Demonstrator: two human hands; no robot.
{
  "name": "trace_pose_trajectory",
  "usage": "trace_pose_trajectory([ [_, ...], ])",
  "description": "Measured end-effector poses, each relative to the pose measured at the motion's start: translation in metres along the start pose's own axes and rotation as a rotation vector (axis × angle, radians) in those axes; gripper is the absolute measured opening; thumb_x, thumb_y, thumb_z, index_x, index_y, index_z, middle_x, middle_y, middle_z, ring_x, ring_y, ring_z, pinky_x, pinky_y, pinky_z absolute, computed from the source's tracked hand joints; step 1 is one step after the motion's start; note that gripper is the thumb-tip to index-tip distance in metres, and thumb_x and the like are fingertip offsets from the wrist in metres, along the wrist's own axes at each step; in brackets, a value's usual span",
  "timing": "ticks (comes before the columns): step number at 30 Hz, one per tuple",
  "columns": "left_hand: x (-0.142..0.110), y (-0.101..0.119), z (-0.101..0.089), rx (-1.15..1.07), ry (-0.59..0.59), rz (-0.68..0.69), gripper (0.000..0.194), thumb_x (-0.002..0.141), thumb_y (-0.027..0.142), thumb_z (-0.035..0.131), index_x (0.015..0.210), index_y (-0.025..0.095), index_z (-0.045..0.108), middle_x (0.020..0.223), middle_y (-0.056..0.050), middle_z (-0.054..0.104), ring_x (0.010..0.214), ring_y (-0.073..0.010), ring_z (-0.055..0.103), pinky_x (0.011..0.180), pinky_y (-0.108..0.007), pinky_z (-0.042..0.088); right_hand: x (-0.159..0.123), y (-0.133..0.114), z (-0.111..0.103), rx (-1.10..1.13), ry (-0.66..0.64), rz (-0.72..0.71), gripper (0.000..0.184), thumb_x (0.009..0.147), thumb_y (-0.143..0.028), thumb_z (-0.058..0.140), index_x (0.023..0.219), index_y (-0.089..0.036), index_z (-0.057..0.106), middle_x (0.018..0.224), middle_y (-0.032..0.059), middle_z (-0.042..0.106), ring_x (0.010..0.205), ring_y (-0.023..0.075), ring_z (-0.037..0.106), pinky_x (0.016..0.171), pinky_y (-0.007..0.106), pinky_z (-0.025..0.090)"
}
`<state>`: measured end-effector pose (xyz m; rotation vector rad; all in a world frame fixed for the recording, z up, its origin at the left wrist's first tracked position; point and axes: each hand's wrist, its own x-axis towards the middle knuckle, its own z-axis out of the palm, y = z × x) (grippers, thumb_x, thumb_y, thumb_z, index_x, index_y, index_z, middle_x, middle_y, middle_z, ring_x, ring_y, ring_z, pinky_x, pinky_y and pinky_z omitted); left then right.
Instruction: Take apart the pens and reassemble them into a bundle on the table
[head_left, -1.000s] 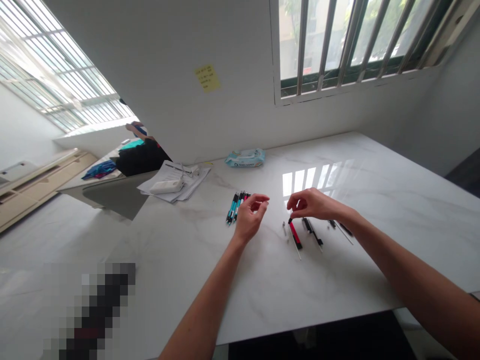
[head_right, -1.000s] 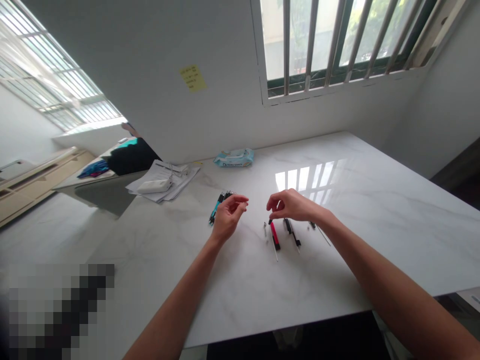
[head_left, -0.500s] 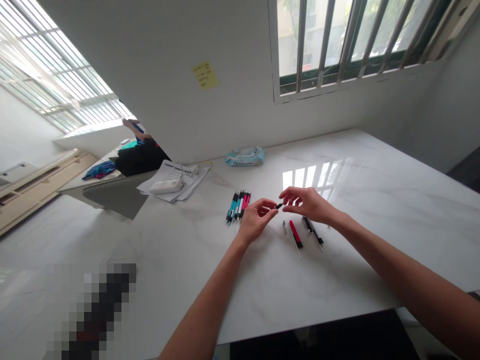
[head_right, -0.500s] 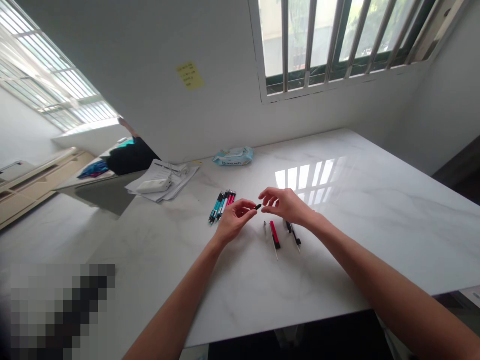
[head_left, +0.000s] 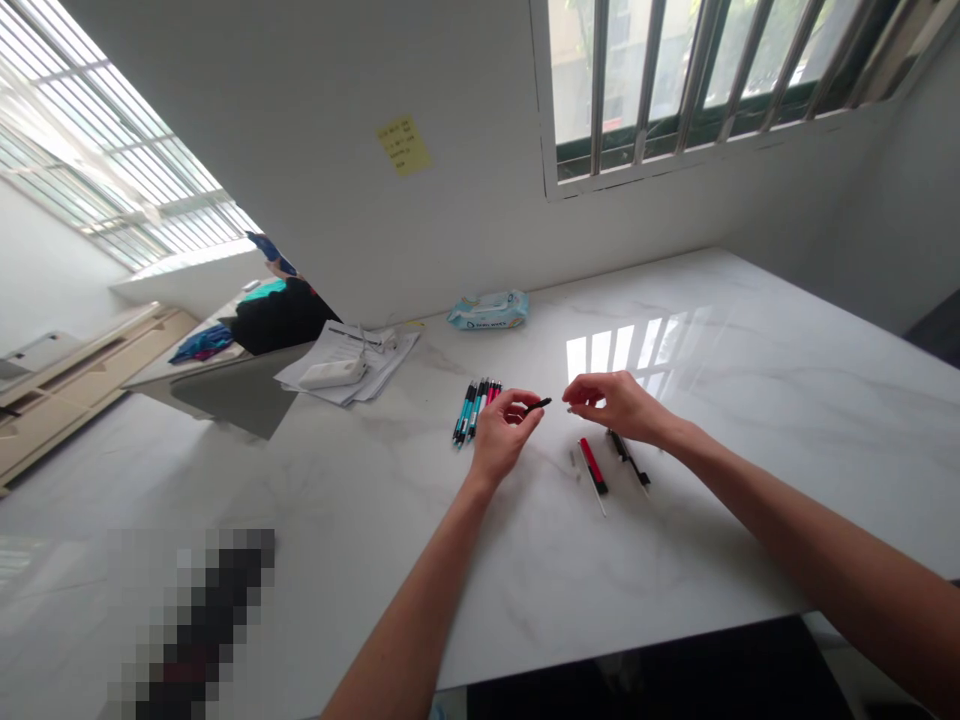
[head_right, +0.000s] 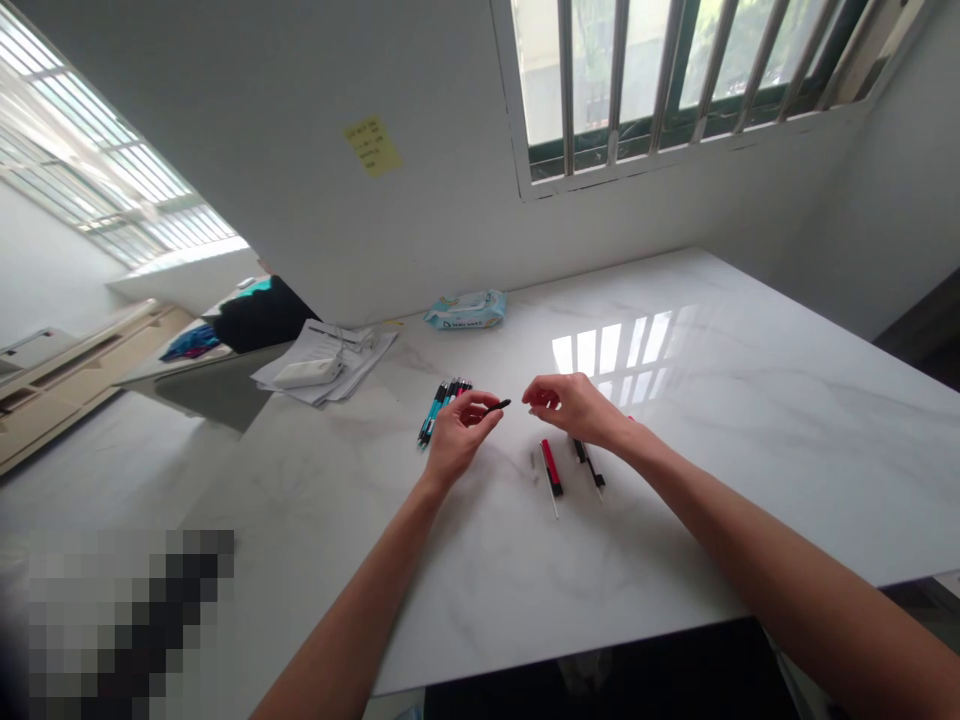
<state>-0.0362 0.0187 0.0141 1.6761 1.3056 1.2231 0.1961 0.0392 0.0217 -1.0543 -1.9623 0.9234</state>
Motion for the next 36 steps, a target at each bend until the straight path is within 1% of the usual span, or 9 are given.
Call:
trace_pose_trajectory([
  [4, -0.0016, 0.0029, 0.0007, 0.035, 0.003, 0.045, 0.013, 0.083, 0.03, 0.078, 0.093, 0.022, 0.077, 0.097, -0.006, 0.076, 0.075, -0.0165, 0.068, 0.072, -0.03, 0.056, 0.0032, 0.0011, 0.0009, 0.239, 0.068, -0.011, 0.023, 0.085, -0.04, 0.076, 0.099, -0.021, 0.074, 0.098, 0.0054, 0.078, 0.092, 0.0215, 0.075, 0.09, 0.038, 0.061],
  [6, -0.002, 0.0038, 0.0011, 0.034, -0.002, 0.05, 0.013, 0.083, 0.031, 0.078, 0.093, 0.022, 0.077, 0.096, -0.006, 0.076, 0.074, -0.0166, 0.068, 0.071, -0.03, 0.055, 0.0052, 0.0024, 0.0021, 0.327, 0.085, 0.008, 0.03, 0.081, -0.043, 0.081, 0.1, -0.02, 0.074, 0.098, 0.0062, 0.078, 0.093, 0.0223, 0.075, 0.09, 0.038, 0.062],
  [9, -0.0021, 0.0045, 0.0015, 0.022, -0.011, 0.048, 0.014, 0.082, 0.032, 0.079, 0.092, 0.022, 0.077, 0.094, -0.006, 0.076, 0.072, -0.0164, 0.067, 0.07, -0.029, 0.055, 0.0074, 0.0043, 0.0031, 0.388, 0.085, 0.028, 0.034, 0.078, -0.045, 0.084, 0.099, -0.02, 0.074, 0.095, 0.0059, 0.078, 0.091, 0.0217, 0.075, 0.087, 0.038, 0.061],
  [12, -0.0027, 0.0055, 0.0024, 0.013, -0.028, 0.049, 0.015, 0.082, 0.032, 0.08, 0.092, 0.023, 0.078, 0.094, -0.005, 0.076, 0.072, -0.0164, 0.067, 0.07, -0.029, 0.055, 0.0073, 0.0038, 0.0036, 0.406, 0.069, 0.038, 0.034, 0.077, -0.044, 0.084, 0.099, -0.019, 0.074, 0.095, 0.0057, 0.077, 0.091, 0.0213, 0.074, 0.086, 0.037, 0.06],
  [19, -0.005, 0.0064, 0.0049, 0.027, -0.052, 0.08, 0.015, 0.084, 0.033, 0.079, 0.094, 0.023, 0.077, 0.095, -0.005, 0.077, 0.076, -0.0175, 0.069, 0.072, -0.03, 0.056, 0.0052, -0.0002, 0.0044, 0.413, 0.044, 0.048, 0.027, 0.08, -0.038, 0.082, 0.096, -0.019, 0.073, 0.095, 0.0047, 0.077, 0.09, 0.0202, 0.074, 0.085, 0.034, 0.059],
  [24, -0.0049, 0.0071, 0.0044, 0.032, -0.047, 0.096, 0.015, 0.084, 0.034, 0.079, 0.094, 0.023, 0.078, 0.094, -0.006, 0.077, 0.076, -0.0179, 0.069, 0.071, -0.031, 0.056, 0.0053, 0.0012, 0.0049, 0.441, 0.013, 0.059, 0.029, 0.077, -0.037, 0.083, 0.098, -0.019, 0.073, 0.097, 0.0051, 0.078, 0.095, 0.022, 0.075, 0.087, 0.036, 0.06],
  [30, -0.0049, 0.0083, 0.0049, 0.032, -0.059, 0.11, 0.012, 0.084, 0.031, 0.079, 0.094, 0.023, 0.079, 0.096, -0.006, 0.077, 0.079, -0.0176, 0.069, 0.073, -0.03, 0.055, 0.0046, 0.0029, 0.0048, 0.342, 0.005, 0.045, 0.025, 0.084, -0.039, 0.077, 0.099, -0.02, 0.074, 0.095, 0.0049, 0.078, 0.088, 0.0208, 0.075, 0.081, 0.034, 0.058],
  [33, -0.0041, 0.0064, 0.0052, -0.005, -0.064, 0.085, 0.014, 0.084, 0.032, 0.08, 0.093, 0.022, 0.079, 0.096, -0.006, 0.077, 0.078, -0.0171, 0.069, 0.073, -0.029, 0.055, 0.0048, 0.0031, 0.0042, 0.363, 0.005, 0.051, 0.029, 0.083, -0.039, 0.078, 0.104, -0.019, 0.073, 0.093, 0.005, 0.078, 0.09, 0.0208, 0.075, 0.083, 0.034, 0.059],
  [36, -0.003, 0.0041, 0.0048, -0.046, -0.065, 0.031, 0.019, 0.082, 0.036, 0.082, 0.093, 0.02, 0.079, 0.094, -0.006, 0.078, 0.074, -0.0161, 0.068, 0.07, -0.028, 0.054, 0.0051, 0.0019, 0.0039, 0.426, 0.009, 0.052, 0.031, 0.079, -0.037, 0.082, 0.103, -0.019, 0.073, 0.094, 0.0051, 0.078, 0.093, 0.0216, 0.075, 0.087, 0.036, 0.06],
])
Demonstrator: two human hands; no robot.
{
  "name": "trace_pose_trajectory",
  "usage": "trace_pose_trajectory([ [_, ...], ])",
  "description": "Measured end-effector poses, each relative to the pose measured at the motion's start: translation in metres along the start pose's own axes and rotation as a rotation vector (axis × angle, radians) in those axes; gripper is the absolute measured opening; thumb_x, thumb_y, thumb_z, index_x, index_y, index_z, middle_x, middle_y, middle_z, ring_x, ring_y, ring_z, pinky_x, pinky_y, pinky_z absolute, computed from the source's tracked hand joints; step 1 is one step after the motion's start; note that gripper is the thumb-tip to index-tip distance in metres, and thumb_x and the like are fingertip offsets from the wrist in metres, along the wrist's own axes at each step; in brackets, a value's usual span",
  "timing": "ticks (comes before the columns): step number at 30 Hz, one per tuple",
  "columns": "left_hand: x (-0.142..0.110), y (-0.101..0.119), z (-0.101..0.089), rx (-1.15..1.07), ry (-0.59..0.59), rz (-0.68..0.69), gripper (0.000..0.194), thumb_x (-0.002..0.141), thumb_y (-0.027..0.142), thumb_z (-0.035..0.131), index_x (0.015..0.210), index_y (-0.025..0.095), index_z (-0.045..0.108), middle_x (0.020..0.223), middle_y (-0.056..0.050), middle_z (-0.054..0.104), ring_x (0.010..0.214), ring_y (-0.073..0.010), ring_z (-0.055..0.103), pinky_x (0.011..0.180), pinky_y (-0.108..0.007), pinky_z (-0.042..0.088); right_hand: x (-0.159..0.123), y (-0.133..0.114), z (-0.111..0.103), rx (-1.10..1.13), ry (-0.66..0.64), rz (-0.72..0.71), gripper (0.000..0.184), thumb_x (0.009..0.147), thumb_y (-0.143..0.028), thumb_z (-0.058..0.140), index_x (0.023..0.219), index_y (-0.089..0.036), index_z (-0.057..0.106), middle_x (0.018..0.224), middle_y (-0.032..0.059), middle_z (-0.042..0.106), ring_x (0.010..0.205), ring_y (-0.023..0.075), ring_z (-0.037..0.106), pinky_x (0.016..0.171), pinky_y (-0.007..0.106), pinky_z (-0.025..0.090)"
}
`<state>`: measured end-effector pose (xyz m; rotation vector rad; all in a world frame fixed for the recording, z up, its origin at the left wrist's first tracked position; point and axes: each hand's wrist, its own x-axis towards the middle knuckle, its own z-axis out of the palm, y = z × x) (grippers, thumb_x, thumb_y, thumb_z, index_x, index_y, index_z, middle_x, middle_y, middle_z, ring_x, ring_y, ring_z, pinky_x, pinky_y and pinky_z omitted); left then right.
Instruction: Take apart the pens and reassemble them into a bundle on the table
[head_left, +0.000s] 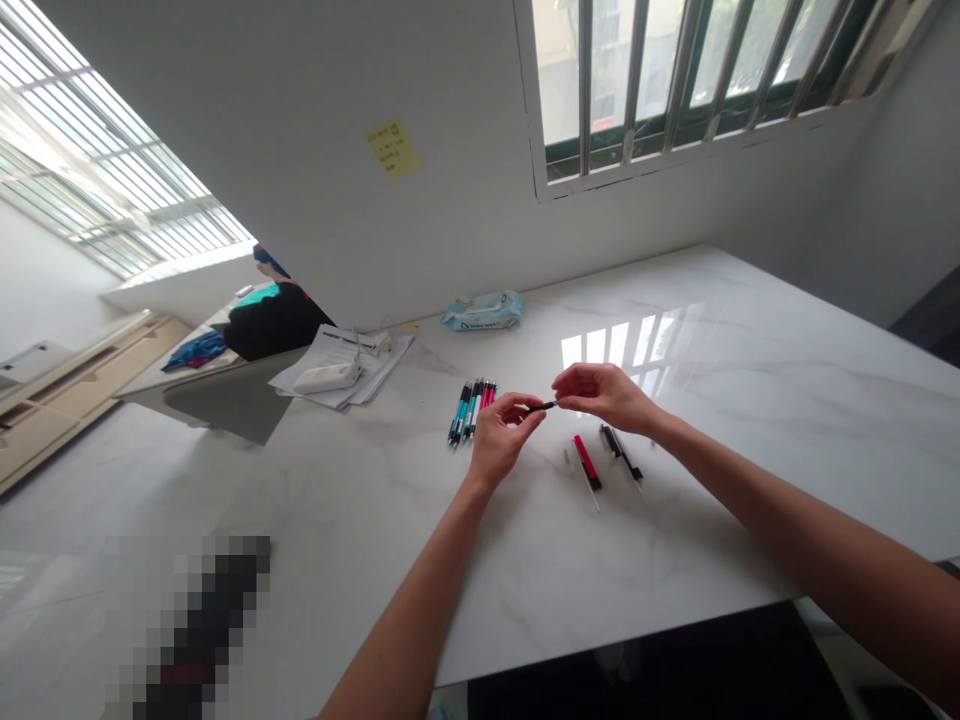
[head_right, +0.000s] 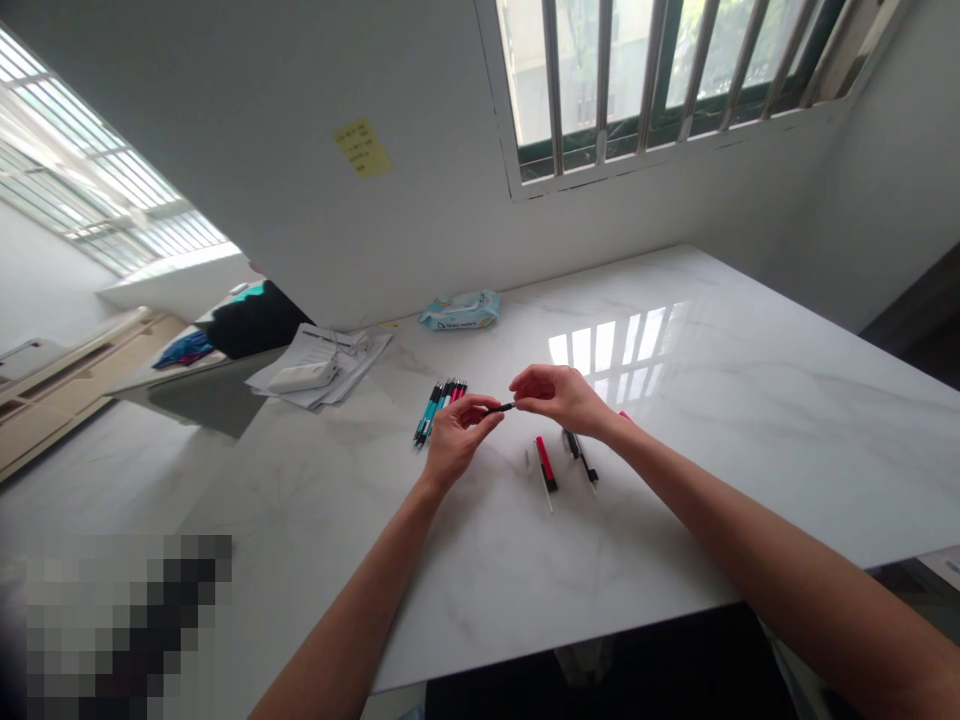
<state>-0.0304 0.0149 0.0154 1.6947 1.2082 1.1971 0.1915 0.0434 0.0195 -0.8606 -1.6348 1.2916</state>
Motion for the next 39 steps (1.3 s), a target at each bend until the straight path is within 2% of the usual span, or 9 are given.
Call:
trace_pose_trajectory([
  [5, 0.0005, 0.0001, 0.0001, -0.076, 0.002, -0.063, 0.023, 0.081, 0.039, 0.083, 0.092, 0.019, 0.078, 0.091, -0.005, 0.077, 0.073, -0.0149, 0.068, 0.068, -0.026, 0.053, -0.0003, -0.0024, 0.0009, 0.036, 0.016, -0.013, 0.027, 0.076, -0.035, 0.085, 0.096, -0.02, 0.074, 0.095, 0.0041, 0.078, 0.094, 0.0224, 0.075, 0.089, 0.038, 0.06],
  [10, 0.0002, 0.0019, 0.0013, -0.109, 0.007, -0.078, 0.024, 0.079, 0.039, 0.085, 0.091, 0.019, 0.078, 0.09, -0.006, 0.077, 0.074, -0.016, 0.069, 0.069, -0.027, 0.054, -0.0001, -0.0026, 0.0005, 0.034, 0.011, -0.01, 0.028, 0.077, -0.036, 0.084, 0.097, -0.02, 0.073, 0.095, 0.0043, 0.077, 0.092, 0.0219, 0.075, 0.083, 0.036, 0.059],
  [15, 0.0008, 0.0012, 0.0006, -0.08, 0.009, -0.049, 0.024, 0.078, 0.038, 0.086, 0.091, 0.019, 0.079, 0.091, -0.006, 0.077, 0.074, -0.0152, 0.067, 0.068, -0.026, 0.052, -0.0016, -0.0044, 0.0006, -0.102, -0.01, -0.001, 0.027, 0.089, -0.042, 0.073, 0.104, -0.02, 0.073, 0.084, 0.0035, 0.074, 0.075, 0.0178, 0.07, 0.072, 0.033, 0.056],
  [17, 0.0009, 0.0007, 0.0002, -0.074, 0.007, -0.04, 0.023, 0.079, 0.038, 0.085, 0.092, 0.019, 0.078, 0.092, -0.006, 0.077, 0.074, -0.015, 0.066, 0.068, -0.026, 0.052, -0.0024, -0.0053, 0.0005, -0.135, -0.028, 0.0, 0.028, 0.093, -0.043, 0.068, 0.106, -0.02, 0.073, 0.082, 0.0035, 0.073, 0.074, 0.0177, 0.069, 0.071, 0.033, 0.056],
  [22, 0.001, 0.0004, -0.0003, -0.088, 0.021, -0.044, 0.024, 0.079, 0.038, 0.085, 0.091, 0.019, 0.078, 0.091, -0.006, 0.076, 0.07, -0.0135, 0.064, 0.066, -0.026, 0.05, -0.003, -0.0042, -0.0019, -0.195, -0.048, -0.027, 0.025, 0.089, -0.041, 0.073, 0.104, -0.021, 0.072, 0.095, 0.0057, 0.077, 0.085, 0.0198, 0.072, 0.077, 0.033, 0.057],
  [26, 0.001, 0.0023, -0.0004, -0.086, 0.019, -0.05, 0.023, 0.079, 0.038, 0.085, 0.091, 0.019, 0.078, 0.09, -0.005, 0.076, 0.069, -0.013, 0.064, 0.065, -0.025, 0.05, -0.0041, -0.004, -0.0039, -0.302, -0.066, -0.035, 0.02, 0.091, -0.04, 0.07, 0.097, -0.021, 0.074, 0.083, 0.0039, 0.076, 0.077, 0.0189, 0.071, 0.074, 0.033, 0.057],
  [30, 0.0009, 0.0043, -0.0003, -0.064, 0.016, -0.05, 0.023, 0.079, 0.038, 0.085, 0.09, 0.019, 0.078, 0.09, -0.005, 0.076, 0.069, -0.0132, 0.064, 0.066, -0.025, 0.05, -0.0049, -0.0062, -0.005, -0.334, -0.069, -0.066, 0.023, 0.091, -0.04, 0.072, 0.104, -0.022, 0.073, 0.088, 0.0041, 0.077, 0.08, 0.0191, 0.071, 0.075, 0.032, 0.057],
  [36, 0.0011, 0.0046, -0.0005, -0.049, 0.017, -0.033, 0.022, 0.078, 0.037, 0.085, 0.09, 0.019, 0.078, 0.091, -0.005, 0.077, 0.072, -0.0141, 0.066, 0.069, -0.026, 0.052, -0.0043, -0.007, -0.0051, -0.394, -0.084, -0.013, 0.029, 0.098, -0.046, 0.061, 0.09, -0.021, 0.074, 0.08, 0.0037, 0.075, 0.073, 0.0176, 0.068, 0.069, 0.031, 0.053],
  [39, 0.0017, 0.0041, -0.0008, -0.058, 0.025, -0.031, 0.024, 0.077, 0.036, 0.086, 0.091, 0.02, 0.078, 0.092, -0.005, 0.077, 0.071, -0.0136, 0.066, 0.068, -0.026, 0.052, -0.0051, -0.0075, -0.0052, -0.383, -0.099, -0.039, 0.027, 0.096, -0.048, 0.065, 0.097, -0.022, 0.073, 0.079, 0.0027, 0.074, 0.072, 0.017, 0.066, 0.068, 0.03, 0.052],
])
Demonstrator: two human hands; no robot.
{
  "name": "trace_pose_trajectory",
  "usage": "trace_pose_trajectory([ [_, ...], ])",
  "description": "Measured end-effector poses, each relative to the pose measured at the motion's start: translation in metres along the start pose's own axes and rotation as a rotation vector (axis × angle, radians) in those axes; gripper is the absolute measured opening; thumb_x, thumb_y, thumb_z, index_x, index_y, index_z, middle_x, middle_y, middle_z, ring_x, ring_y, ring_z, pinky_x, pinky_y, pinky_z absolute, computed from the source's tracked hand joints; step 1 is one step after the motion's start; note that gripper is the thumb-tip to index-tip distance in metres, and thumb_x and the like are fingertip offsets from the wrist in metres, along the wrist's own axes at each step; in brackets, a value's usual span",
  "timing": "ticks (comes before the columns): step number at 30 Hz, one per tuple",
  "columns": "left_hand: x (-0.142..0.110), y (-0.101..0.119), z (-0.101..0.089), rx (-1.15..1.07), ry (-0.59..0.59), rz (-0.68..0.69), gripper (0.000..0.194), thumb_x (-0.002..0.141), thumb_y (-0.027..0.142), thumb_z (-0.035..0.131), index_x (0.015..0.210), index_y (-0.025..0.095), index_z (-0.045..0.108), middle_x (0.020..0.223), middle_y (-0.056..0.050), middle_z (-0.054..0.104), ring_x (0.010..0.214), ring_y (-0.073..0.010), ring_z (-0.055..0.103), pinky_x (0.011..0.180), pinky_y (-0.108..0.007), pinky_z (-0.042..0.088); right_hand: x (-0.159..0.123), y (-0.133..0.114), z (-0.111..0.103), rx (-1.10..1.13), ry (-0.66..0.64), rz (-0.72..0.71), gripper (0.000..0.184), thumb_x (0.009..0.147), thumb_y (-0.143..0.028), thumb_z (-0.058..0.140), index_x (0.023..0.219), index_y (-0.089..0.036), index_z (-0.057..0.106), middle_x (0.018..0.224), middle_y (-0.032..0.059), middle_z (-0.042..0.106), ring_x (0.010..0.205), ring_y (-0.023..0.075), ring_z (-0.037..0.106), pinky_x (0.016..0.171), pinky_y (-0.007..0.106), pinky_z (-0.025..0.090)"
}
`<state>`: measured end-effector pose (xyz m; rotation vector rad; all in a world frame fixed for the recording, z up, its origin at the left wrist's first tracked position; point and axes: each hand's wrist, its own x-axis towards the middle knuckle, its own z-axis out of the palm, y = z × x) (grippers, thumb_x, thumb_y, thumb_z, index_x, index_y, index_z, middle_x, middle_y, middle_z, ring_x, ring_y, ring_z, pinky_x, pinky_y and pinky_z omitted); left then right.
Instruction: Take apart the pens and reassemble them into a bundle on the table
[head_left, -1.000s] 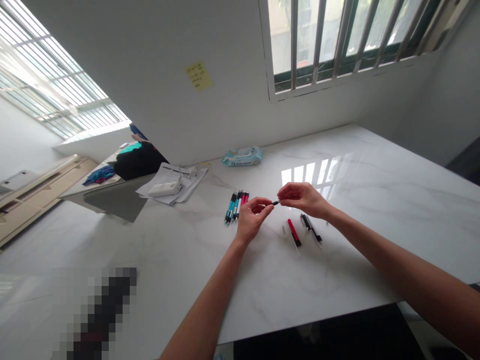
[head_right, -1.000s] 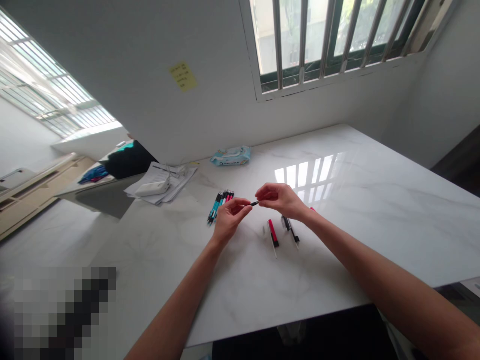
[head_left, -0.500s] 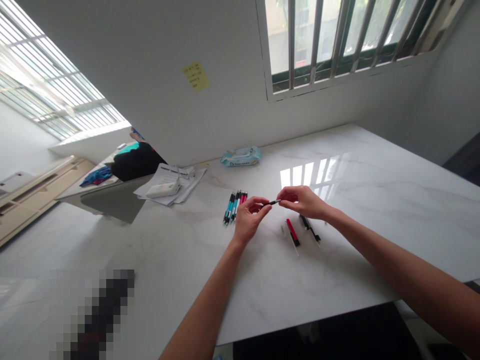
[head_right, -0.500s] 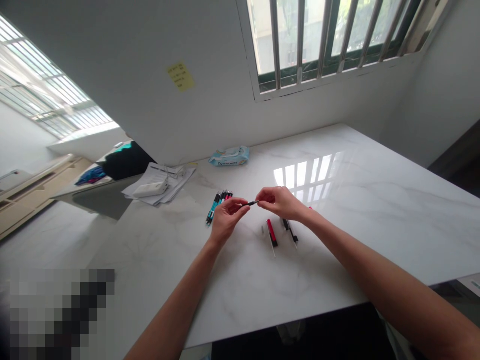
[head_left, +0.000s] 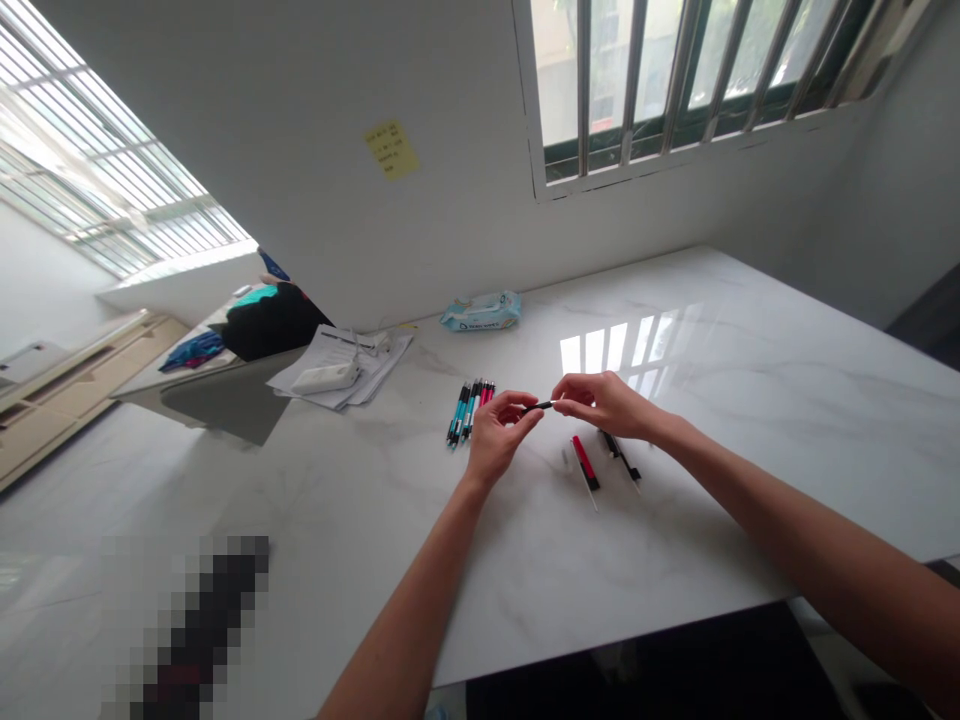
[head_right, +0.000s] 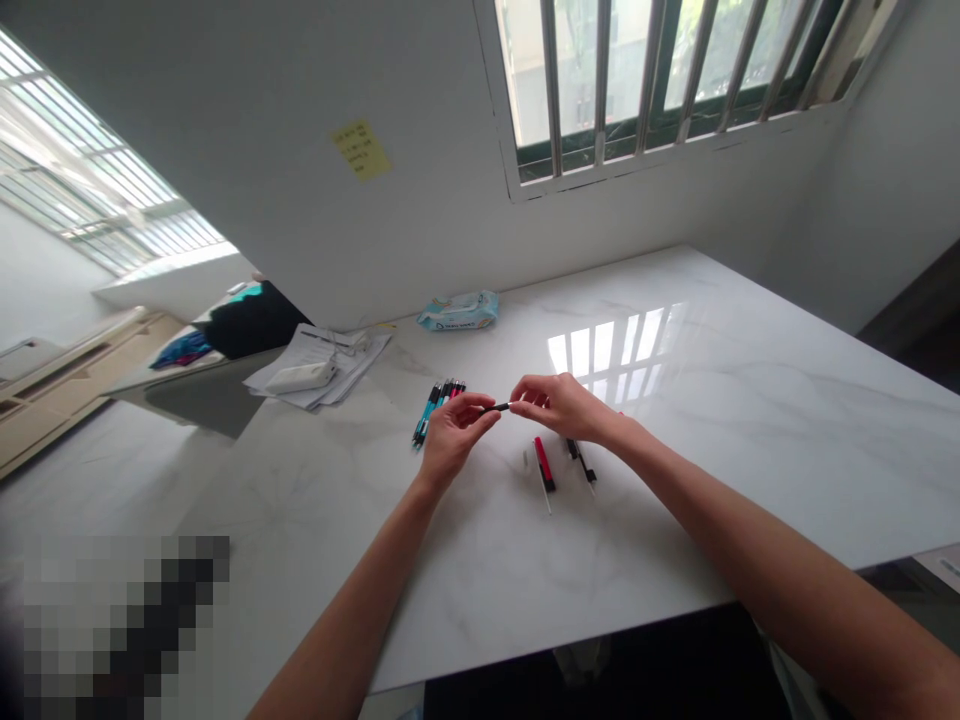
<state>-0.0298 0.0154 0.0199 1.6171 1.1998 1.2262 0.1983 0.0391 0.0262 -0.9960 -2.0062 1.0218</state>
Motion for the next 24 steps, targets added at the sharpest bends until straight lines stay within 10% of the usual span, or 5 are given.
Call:
trace_pose_trajectory([
  [24, 0.0, 0.0028, -0.0007, -0.089, -0.026, -0.023, 0.031, 0.075, 0.035, 0.088, 0.099, 0.019, 0.077, 0.097, -0.006, 0.075, 0.079, -0.0148, 0.068, 0.073, -0.027, 0.055, -0.0017, -0.0079, 0.001, -0.072, -0.072, 0.01, 0.033, 0.101, -0.045, 0.054, 0.083, -0.021, 0.069, 0.076, 0.0015, 0.071, 0.066, 0.0151, 0.056, 0.064, 0.028, 0.041],
])
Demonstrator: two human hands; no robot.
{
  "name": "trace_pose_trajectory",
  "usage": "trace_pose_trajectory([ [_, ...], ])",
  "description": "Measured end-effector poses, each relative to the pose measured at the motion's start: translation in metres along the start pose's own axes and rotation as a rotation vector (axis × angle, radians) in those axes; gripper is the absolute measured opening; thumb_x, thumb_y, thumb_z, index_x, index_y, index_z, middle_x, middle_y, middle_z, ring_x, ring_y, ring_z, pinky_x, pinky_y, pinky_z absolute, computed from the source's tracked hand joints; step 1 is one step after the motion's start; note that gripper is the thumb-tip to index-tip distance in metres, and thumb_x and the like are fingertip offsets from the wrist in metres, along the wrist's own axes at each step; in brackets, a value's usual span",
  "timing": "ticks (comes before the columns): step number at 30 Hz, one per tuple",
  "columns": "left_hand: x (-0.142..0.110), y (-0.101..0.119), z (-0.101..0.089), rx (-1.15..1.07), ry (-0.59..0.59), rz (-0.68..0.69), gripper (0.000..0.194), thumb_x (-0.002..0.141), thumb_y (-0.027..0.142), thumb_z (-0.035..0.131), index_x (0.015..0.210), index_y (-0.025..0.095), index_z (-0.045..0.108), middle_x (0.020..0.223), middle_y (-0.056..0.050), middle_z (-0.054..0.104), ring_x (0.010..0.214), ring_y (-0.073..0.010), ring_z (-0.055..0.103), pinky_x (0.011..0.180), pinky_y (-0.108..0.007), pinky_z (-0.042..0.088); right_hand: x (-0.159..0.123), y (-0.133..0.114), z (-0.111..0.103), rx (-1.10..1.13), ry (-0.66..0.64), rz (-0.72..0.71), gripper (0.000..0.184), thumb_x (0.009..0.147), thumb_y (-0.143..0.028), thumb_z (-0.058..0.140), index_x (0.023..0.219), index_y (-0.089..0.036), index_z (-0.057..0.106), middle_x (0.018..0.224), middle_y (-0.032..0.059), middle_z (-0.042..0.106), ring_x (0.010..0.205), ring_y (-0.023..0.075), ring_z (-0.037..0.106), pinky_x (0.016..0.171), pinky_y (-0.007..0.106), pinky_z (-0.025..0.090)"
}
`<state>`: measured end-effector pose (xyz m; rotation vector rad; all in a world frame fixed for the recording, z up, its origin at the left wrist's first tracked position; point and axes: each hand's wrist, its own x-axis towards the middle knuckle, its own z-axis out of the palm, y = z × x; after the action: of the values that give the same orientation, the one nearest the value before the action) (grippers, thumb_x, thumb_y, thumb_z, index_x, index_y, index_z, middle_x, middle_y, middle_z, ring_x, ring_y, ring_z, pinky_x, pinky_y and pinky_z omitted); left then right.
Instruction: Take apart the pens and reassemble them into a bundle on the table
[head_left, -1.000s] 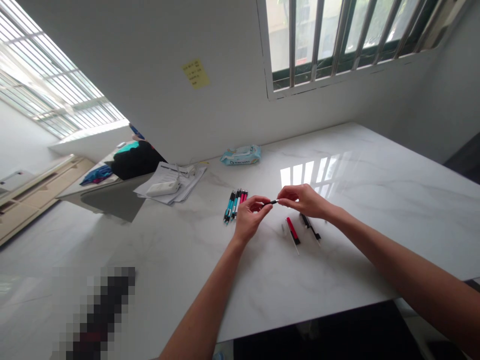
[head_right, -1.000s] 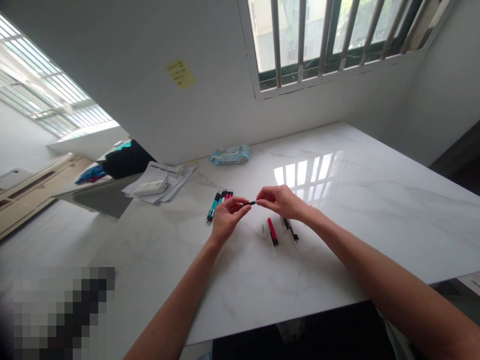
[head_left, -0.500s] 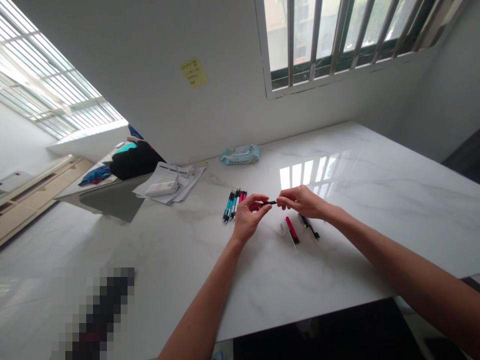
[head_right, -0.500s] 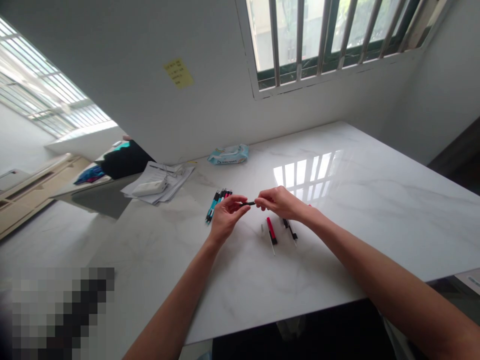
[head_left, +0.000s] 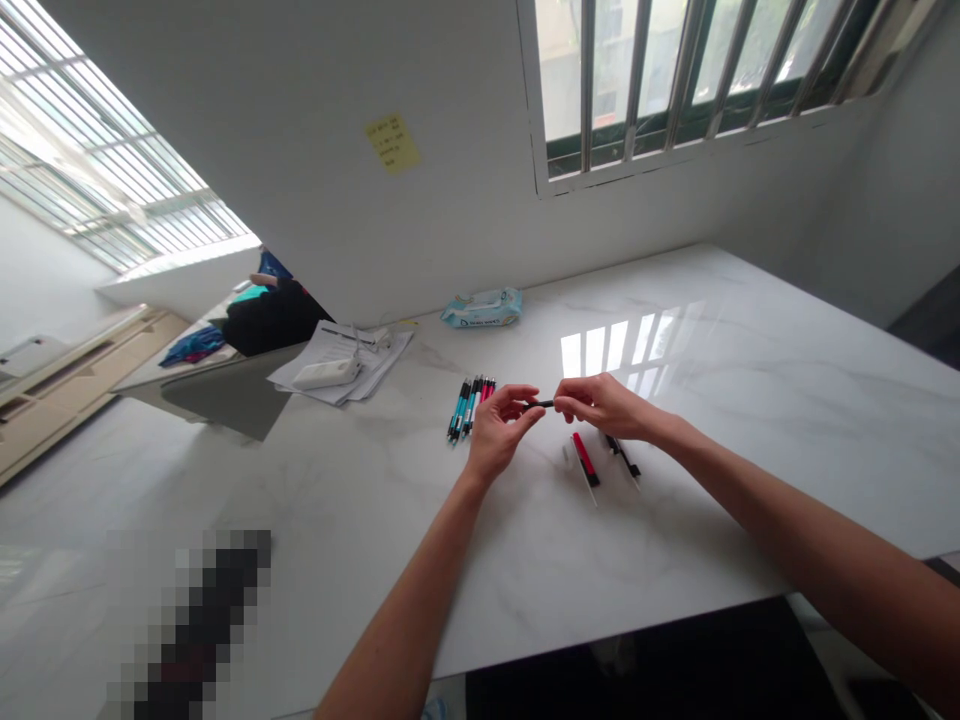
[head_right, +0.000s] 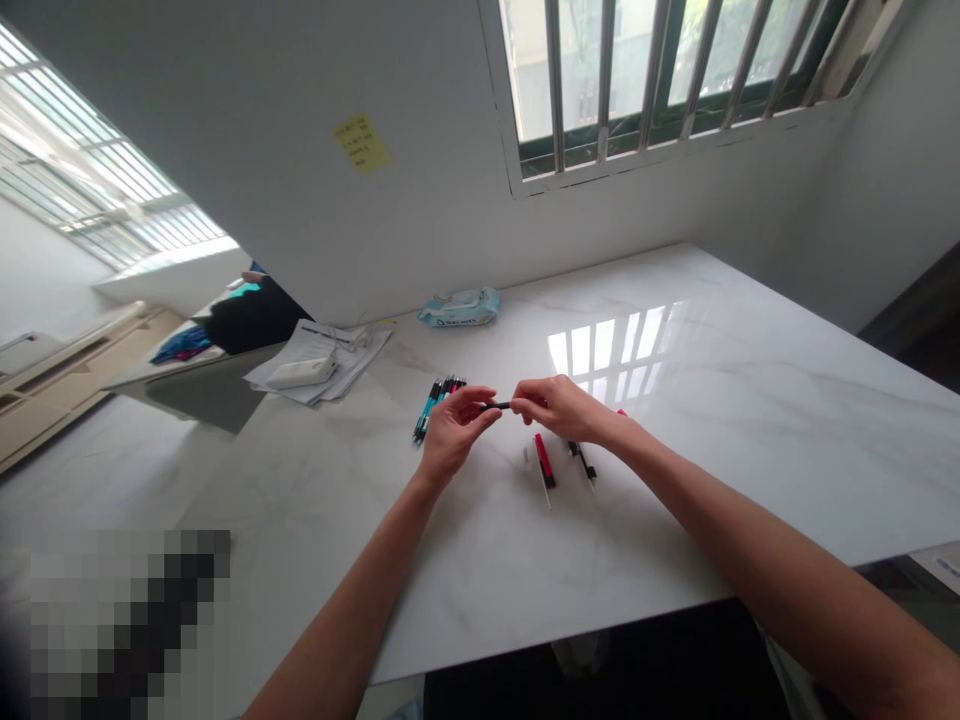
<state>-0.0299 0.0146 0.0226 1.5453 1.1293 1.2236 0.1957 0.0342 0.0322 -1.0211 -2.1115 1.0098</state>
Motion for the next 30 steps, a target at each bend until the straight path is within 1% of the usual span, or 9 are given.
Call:
trace_pose_trajectory([
  [5, -0.002, 0.0, 0.003, -0.147, 0.044, -0.058, 0.033, 0.069, 0.035, 0.092, 0.093, 0.019, 0.076, 0.094, -0.004, 0.074, 0.083, -0.0153, 0.068, 0.079, -0.028, 0.055, 0.002, -0.004, 0.003, 0.108, -0.047, 0.008, 0.039, 0.102, -0.044, 0.051, 0.079, -0.019, 0.07, 0.077, 0.003, 0.072, 0.072, 0.0169, 0.06, 0.068, 0.029, 0.043],
  [8, -0.004, 0.002, 0.008, -0.35, 0.088, -0.195, 0.039, 0.068, 0.037, 0.093, 0.098, 0.02, 0.074, 0.093, -0.003, 0.074, 0.083, -0.0139, 0.068, 0.08, -0.028, 0.054, 0.001, -0.01, 0.008, 0.133, -0.052, 0.02, 0.04, 0.102, -0.046, 0.051, 0.083, -0.019, 0.073, 0.078, 0.0029, 0.072, 0.07, 0.0162, 0.058, 0.065, 0.028, 0.042],
  [12, -0.006, 0.005, 0.011, -0.503, 0.043, -0.318, 0.042, 0.071, 0.044, 0.091, 0.101, 0.021, 0.071, 0.096, -0.002, 0.074, 0.083, -0.0134, 0.07, 0.082, -0.029, 0.055, -0.004, -0.018, 0.006, 0.035, -0.088, 0.003, 0.037, 0.099, -0.052, 0.057, 0.088, -0.022, 0.077, 0.079, 0.0026, 0.071, 0.069, 0.0166, 0.058, 0.064, 0.029, 0.042],
  [14, -0.006, 0.008, 0.009, -0.5, 0.052, -0.311, 0.043, 0.075, 0.046, 0.088, 0.105, 0.023, 0.067, 0.103, -0.002, 0.074, 0.086, -0.0142, 0.072, 0.083, -0.029, 0.055, -0.008, -0.019, -0.002, -0.061, -0.107, -0.027, 0.031, 0.091, -0.053, 0.07, 0.101, -0.025, 0.077, 0.09, 0.0043, 0.073, 0.084, 0.021, 0.064, 0.072, 0.032, 0.047],
  [17, -0.003, 0.011, 0.003, -0.466, 0.108, -0.326, 0.045, 0.079, 0.048, 0.084, 0.112, 0.026, 0.064, 0.108, -0.002, 0.074, 0.089, -0.0154, 0.075, 0.079, -0.027, 0.055, -0.014, -0.019, -0.015, -0.194, -0.188, -0.005, 0.049, 0.079, -0.054, 0.082, 0.12, -0.027, 0.073, 0.107, 0.0077, 0.074, 0.104, 0.0281, 0.065, 0.081, 0.036, 0.051],
  [19, -0.002, 0.012, 0.0, -0.457, 0.138, -0.359, 0.046, 0.078, 0.048, 0.084, 0.114, 0.027, 0.063, 0.106, -0.001, 0.073, 0.087, -0.0151, 0.075, 0.077, -0.025, 0.054, -0.018, -0.018, -0.02, -0.253, -0.261, 0.016, 0.059, 0.076, -0.054, 0.084, 0.127, -0.027, 0.069, 0.114, 0.0092, 0.072, 0.11, 0.0305, 0.064, 0.083, 0.038, 0.051],
  [22, -0.001, 0.011, -0.002, -0.442, 0.149, -0.394, 0.045, 0.077, 0.046, 0.084, 0.112, 0.025, 0.065, 0.1, -0.001, 0.072, 0.078, -0.012, 0.072, 0.072, -0.023, 0.052, -0.023, -0.019, -0.02, -0.334, -0.335, 0.012, 0.072, 0.068, -0.053, 0.088, 0.132, -0.026, 0.065, 0.121, 0.0103, 0.069, 0.113, 0.0326, 0.061, 0.086, 0.039, 0.051],
  [25, -0.003, 0.007, 0.001, -0.434, 0.139, -0.384, 0.046, 0.075, 0.045, 0.086, 0.109, 0.022, 0.067, 0.092, -0.001, 0.071, 0.069, -0.0087, 0.065, 0.069, -0.022, 0.05, -0.026, -0.02, -0.015, -0.403, -0.38, 0.002, 0.08, 0.062, -0.053, 0.091, 0.131, -0.024, 0.063, 0.118, 0.0105, 0.067, 0.112, 0.0333, 0.06, 0.087, 0.041, 0.051],
  [30, -0.003, 0.003, 0.004, -0.417, 0.113, -0.368, 0.049, 0.067, 0.042, 0.092, 0.105, 0.02, 0.069, 0.091, -0.001, 0.071, 0.068, -0.0083, 0.061, 0.071, -0.024, 0.049, -0.026, -0.023, -0.012, -0.465, -0.4, -0.012, 0.064, 0.064, -0.04, 0.088, 0.122, -0.024, 0.063, 0.111, 0.0093, 0.066, 0.105, 0.0323, 0.061, 0.083, 0.04, 0.05],
])
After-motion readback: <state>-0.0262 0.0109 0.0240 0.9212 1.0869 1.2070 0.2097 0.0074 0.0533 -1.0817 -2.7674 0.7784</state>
